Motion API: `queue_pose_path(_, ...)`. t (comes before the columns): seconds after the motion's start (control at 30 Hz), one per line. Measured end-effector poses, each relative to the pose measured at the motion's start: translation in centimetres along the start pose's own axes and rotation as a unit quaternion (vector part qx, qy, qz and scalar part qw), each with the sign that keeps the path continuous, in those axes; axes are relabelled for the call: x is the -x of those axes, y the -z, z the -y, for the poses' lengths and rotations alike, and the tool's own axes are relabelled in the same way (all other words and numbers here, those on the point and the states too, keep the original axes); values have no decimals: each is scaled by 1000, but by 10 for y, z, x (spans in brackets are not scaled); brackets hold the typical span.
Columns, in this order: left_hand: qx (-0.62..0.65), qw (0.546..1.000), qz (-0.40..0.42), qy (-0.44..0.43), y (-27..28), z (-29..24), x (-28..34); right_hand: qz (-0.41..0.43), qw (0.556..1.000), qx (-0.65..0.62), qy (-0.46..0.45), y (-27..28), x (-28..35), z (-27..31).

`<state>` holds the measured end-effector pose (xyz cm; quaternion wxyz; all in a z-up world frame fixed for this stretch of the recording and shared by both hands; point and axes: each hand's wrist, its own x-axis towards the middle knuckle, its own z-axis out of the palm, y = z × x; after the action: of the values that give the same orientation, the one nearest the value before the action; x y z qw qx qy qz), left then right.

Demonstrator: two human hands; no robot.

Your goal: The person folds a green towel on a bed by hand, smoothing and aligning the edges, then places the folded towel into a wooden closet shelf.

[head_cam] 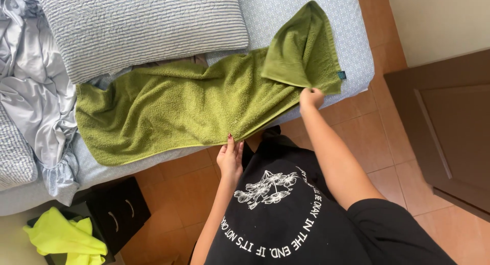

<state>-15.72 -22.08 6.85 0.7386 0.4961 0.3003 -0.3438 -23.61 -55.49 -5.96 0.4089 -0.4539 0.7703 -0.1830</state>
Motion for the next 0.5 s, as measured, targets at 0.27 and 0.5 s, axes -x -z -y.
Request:
queue_pose_path(0.27, 16, 998, -57, -29, 26, -27, -19, 83, 870, -428, -231, 37, -100, -30)
queue_pose_path(0.5, -34, 995, -75, -54, 39, -44, -37, 186, 831, -462, -247, 74, -159, -77)
